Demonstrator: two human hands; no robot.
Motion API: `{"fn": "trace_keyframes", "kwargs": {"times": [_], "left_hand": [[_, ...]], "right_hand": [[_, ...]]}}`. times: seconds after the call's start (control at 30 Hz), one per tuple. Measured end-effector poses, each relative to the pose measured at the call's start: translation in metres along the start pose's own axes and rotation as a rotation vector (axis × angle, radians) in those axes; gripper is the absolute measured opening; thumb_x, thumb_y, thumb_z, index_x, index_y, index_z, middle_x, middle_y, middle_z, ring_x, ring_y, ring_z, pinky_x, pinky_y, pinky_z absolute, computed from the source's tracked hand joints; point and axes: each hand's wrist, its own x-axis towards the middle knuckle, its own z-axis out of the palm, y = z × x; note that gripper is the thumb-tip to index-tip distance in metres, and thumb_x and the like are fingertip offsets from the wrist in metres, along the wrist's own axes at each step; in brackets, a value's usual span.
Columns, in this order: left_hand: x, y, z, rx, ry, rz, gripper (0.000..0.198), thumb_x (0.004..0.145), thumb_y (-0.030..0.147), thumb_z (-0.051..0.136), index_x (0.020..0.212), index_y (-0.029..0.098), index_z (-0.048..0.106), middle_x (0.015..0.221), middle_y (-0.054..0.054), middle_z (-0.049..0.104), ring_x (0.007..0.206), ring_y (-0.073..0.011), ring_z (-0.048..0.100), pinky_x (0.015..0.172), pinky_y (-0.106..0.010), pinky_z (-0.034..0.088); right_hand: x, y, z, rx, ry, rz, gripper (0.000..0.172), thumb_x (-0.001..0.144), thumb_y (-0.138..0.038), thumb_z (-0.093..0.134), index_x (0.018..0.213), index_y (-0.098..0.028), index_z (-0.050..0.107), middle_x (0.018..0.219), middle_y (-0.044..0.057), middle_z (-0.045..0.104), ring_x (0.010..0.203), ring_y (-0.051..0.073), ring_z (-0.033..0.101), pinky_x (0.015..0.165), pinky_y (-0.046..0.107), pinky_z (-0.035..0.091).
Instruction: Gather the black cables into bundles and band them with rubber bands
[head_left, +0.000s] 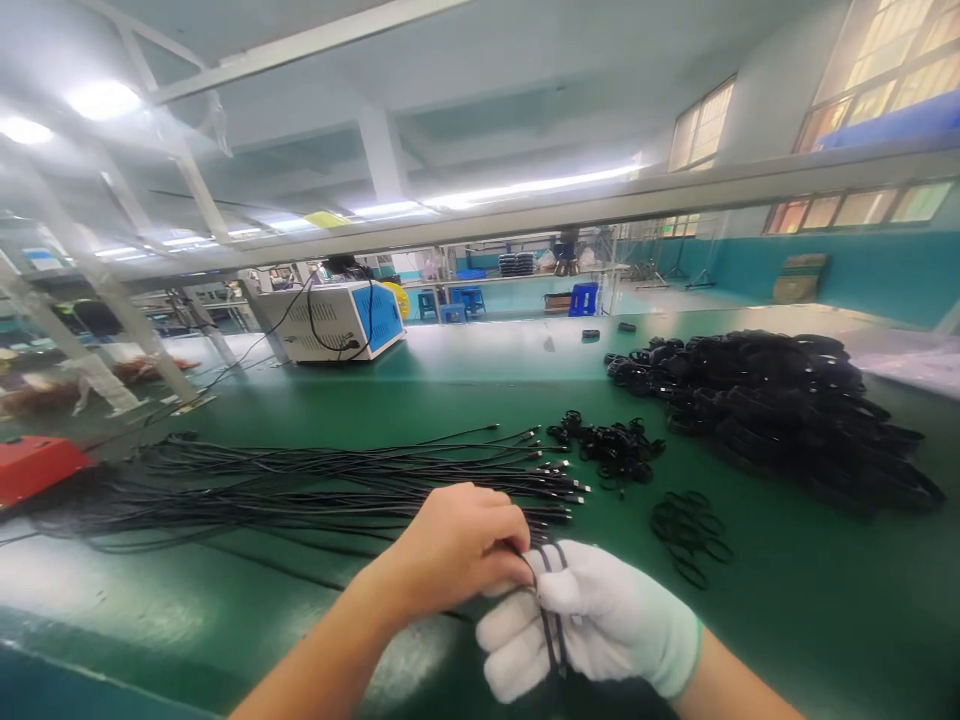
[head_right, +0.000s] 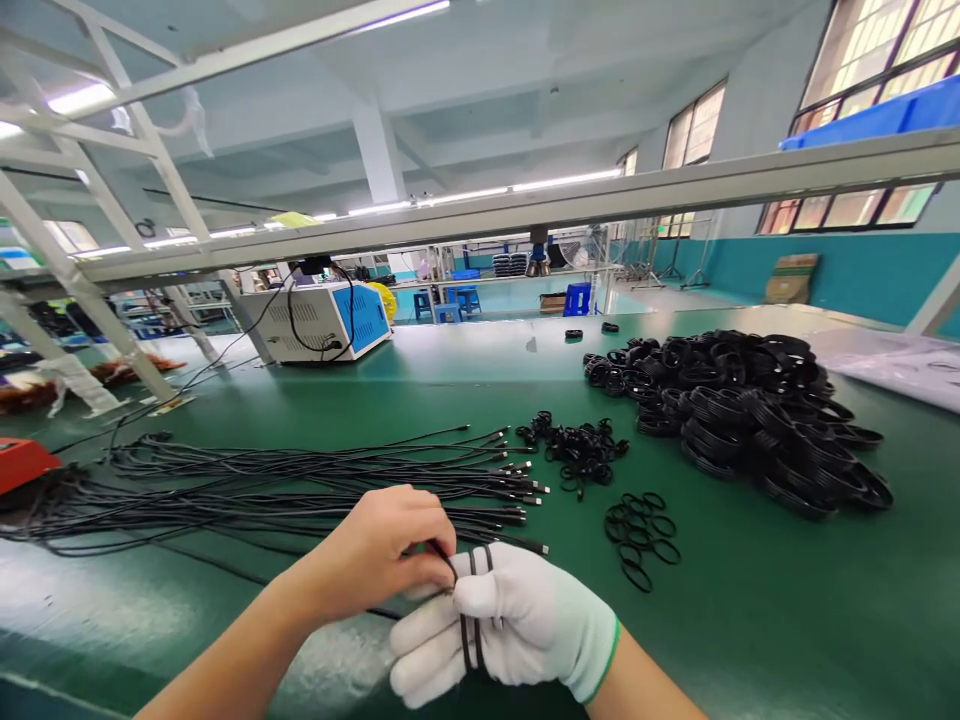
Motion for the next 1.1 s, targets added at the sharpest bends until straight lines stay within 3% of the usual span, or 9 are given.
{"fn": "trace_keyframes", "kwargs": {"times": [0.1, 0.2, 0.33, 0.43, 0.63, 0.77, 0.83, 0.93, 1.1], "left_hand": [[0.008, -0.013, 0.015, -0.319, -0.015, -0.076, 0.012, 0.077, 0.031, 0.068, 0.074, 0.019, 0.066, 0.074, 0.002, 0.064, 0.069, -0.0112, 0.057, 0.064, -0.020, 0.042], [0.004, -0.020, 0.041, -0.439, 0.091, -0.109, 0.018, 0.085, 0.028, 0.055, 0.078, 0.018, 0.068, 0.076, -0.002, 0.066, 0.072, -0.0137, 0.058, 0.066, -0.023, 0.044], [-0.020, -0.033, 0.055, -0.097, 0.144, -0.260, 0.030, 0.091, 0.023, 0.038, 0.098, 0.025, 0.066, 0.088, -0.003, 0.067, 0.078, -0.0178, 0.059, 0.070, -0.029, 0.044], [-0.041, -0.035, 0.063, 0.205, 0.130, -0.389, 0.027, 0.089, 0.020, 0.038, 0.090, 0.023, 0.065, 0.081, -0.003, 0.066, 0.068, -0.0179, 0.059, 0.062, -0.028, 0.042], [-0.062, 0.014, 0.094, 0.368, 0.259, -0.122, 0.027, 0.089, 0.019, 0.036, 0.070, 0.023, 0.055, 0.059, 0.002, 0.058, 0.050, -0.0151, 0.050, 0.054, -0.029, 0.032], [-0.050, 0.027, 0.071, 0.322, 0.383, -0.046, 0.032, 0.092, 0.024, 0.037, 0.063, 0.021, 0.051, 0.056, 0.003, 0.055, 0.048, -0.0132, 0.045, 0.051, -0.029, 0.026], [-0.041, 0.022, 0.046, 0.242, 0.285, -0.044, 0.026, 0.089, 0.030, 0.050, 0.066, 0.020, 0.055, 0.060, 0.003, 0.058, 0.053, -0.0121, 0.048, 0.055, -0.027, 0.030], [-0.026, 0.009, 0.020, -0.051, 0.091, -0.125, 0.014, 0.077, 0.032, 0.068, 0.071, 0.020, 0.064, 0.067, 0.003, 0.063, 0.064, -0.0115, 0.054, 0.061, -0.023, 0.037], [-0.016, -0.011, 0.041, -0.626, 0.055, -0.309, 0.015, 0.083, 0.023, 0.057, 0.079, 0.015, 0.069, 0.076, -0.001, 0.068, 0.070, -0.0128, 0.061, 0.062, -0.020, 0.046]], "right_hand": [[0.001, 0.006, -0.003, 0.121, 0.001, 0.047, 0.052, 0.070, -0.043, 0.073, 0.106, -0.009, 0.056, 0.087, 0.012, 0.064, 0.075, 0.021, 0.062, 0.075, 0.041, 0.043], [0.003, 0.007, -0.001, 0.201, 0.000, -0.015, 0.051, 0.071, -0.041, 0.072, 0.109, -0.011, 0.056, 0.077, 0.005, 0.060, 0.068, 0.018, 0.060, 0.071, 0.039, 0.043], [0.006, -0.007, 0.010, 0.338, -0.020, -0.156, 0.046, 0.069, -0.031, 0.075, 0.107, -0.015, 0.056, 0.065, -0.006, 0.041, 0.057, 0.009, 0.046, 0.067, 0.031, 0.038], [0.006, -0.022, 0.017, 0.398, 0.028, -0.275, 0.039, 0.072, -0.023, 0.072, 0.106, -0.013, 0.054, 0.066, -0.007, 0.030, 0.058, 0.007, 0.037, 0.064, 0.026, 0.031], [0.006, -0.028, 0.014, 0.277, 0.189, -0.377, 0.011, 0.086, -0.019, 0.056, 0.094, -0.013, 0.052, 0.070, -0.004, 0.031, 0.063, 0.009, 0.038, 0.068, 0.028, 0.032], [0.002, -0.011, 0.010, 0.133, 0.316, -0.273, 0.020, 0.085, -0.018, 0.057, 0.104, -0.013, 0.052, 0.078, 0.001, 0.048, 0.074, 0.014, 0.051, 0.077, 0.034, 0.036], [0.000, -0.003, 0.010, 0.084, 0.283, -0.141, 0.023, 0.083, -0.020, 0.060, 0.103, -0.011, 0.053, 0.084, 0.006, 0.053, 0.078, 0.016, 0.053, 0.076, 0.034, 0.037], [0.000, 0.004, 0.012, 0.146, 0.085, 0.044, 0.026, 0.075, -0.024, 0.069, 0.089, -0.010, 0.051, 0.077, 0.003, 0.047, 0.069, 0.013, 0.048, 0.067, 0.029, 0.034], [0.006, 0.003, 0.021, 0.405, -0.059, 0.126, 0.041, 0.064, -0.023, 0.077, 0.074, -0.016, 0.037, 0.066, -0.006, 0.024, 0.057, 0.006, 0.032, 0.056, 0.021, 0.018]]}}
